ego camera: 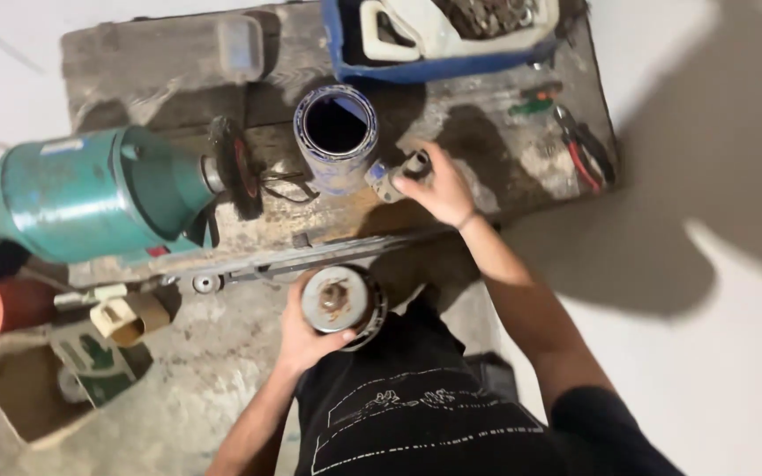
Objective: The person disassembles a cylindrical electrical component, removes a rubber seal, and cleans the interior with a cloth. They then use a hammer to tap the component and later use a screwdriver to adjust internal wiring.
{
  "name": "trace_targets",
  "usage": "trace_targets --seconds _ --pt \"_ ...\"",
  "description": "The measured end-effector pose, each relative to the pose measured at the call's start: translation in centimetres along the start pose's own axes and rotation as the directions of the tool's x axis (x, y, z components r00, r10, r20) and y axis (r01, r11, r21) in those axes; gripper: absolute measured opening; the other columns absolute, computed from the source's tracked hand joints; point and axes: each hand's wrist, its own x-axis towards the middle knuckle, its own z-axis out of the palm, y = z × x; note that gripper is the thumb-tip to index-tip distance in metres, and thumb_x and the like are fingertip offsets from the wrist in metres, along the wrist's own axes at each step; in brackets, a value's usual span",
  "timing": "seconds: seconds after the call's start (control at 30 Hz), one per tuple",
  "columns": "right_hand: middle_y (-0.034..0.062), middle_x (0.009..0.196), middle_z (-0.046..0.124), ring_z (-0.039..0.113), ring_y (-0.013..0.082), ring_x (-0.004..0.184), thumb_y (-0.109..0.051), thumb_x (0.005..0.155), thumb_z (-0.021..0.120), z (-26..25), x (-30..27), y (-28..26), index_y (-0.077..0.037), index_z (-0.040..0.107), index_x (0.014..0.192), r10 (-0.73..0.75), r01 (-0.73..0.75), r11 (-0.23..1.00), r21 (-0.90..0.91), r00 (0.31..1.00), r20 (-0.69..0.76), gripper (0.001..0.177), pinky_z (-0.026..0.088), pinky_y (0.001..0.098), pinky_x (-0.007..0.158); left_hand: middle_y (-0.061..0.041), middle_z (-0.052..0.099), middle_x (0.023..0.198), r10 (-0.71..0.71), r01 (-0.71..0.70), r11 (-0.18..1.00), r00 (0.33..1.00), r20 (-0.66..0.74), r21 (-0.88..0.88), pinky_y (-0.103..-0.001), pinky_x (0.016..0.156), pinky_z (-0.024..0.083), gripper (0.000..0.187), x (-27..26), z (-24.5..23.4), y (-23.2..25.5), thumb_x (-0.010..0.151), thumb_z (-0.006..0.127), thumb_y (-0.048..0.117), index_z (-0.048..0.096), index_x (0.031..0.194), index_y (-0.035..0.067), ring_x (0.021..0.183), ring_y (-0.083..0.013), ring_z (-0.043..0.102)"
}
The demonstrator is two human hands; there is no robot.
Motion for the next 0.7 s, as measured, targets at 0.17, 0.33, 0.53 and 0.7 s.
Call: trace_targets --seconds 0.17,0.33,0.53,0.7 --pt "0.0051 0.095 0.077 0.069 0.0130 0.087 -0.027 0.104 0.077 2.6 1.5 4.4 -0.001 0.075 0.108 0.010 -0.041 0.984 -0.174 0.984 -0.175 0.026 0.056 0.0300 0.080 -0.018 0.059 0.135 -0.044 0.055 0.996 0.987 -0.154 0.069 -0.041 0.108 0.048 0.107 -3.2 -8.6 -3.4 0.062 0.093 0.036 0.042 0.146 -0.005 0.124 -0.0282 0.061" --pt "0.0038 0.088 0.069 0.069 0.0143 0.083 -0.027 0.102 0.077 1.6 -0.1 4.3 -0.006 0.061 0.096 -0.026 0.174 0.912 0.371 0.928 -0.372 0.027 0.056 0.0306 0.078 -0.018 0.058 0.136 -0.062 0.097 0.990 0.954 -0.295 0.106 -0.040 0.109 0.048 0.107 -8.0 -14.1 -5.4 0.064 0.092 0.036 0.040 0.148 -0.005 0.125 -0.0266 0.060" --pt "0.0071 0.083 0.070 0.070 0.0197 0.073 -0.021 0.095 0.079 -4.4 -4.7 0.7 -0.005 0.061 0.104 -0.092 0.382 0.845 0.375 0.794 -0.601 0.025 0.055 0.0340 0.068 -0.017 0.056 0.140 -0.021 0.115 0.976 0.894 -0.448 0.185 -0.040 0.111 0.048 0.110 -10.6 -12.7 -3.9 0.064 0.091 0.040 0.039 0.150 -0.005 0.128 -0.0262 0.059" --pt "0.0134 0.083 0.073 0.074 0.0248 0.077 -0.023 0.097 0.072 -11.3 -11.1 -0.4 0.002 0.065 0.098 -0.143 0.429 0.858 0.282 0.728 -0.671 0.026 0.059 0.0385 0.080 -0.018 0.056 0.139 0.023 0.067 0.979 0.904 -0.428 0.194 -0.040 0.112 0.047 0.108 -6.8 -7.3 0.3 0.063 0.091 0.042 0.043 0.148 -0.005 0.129 -0.0269 0.058"
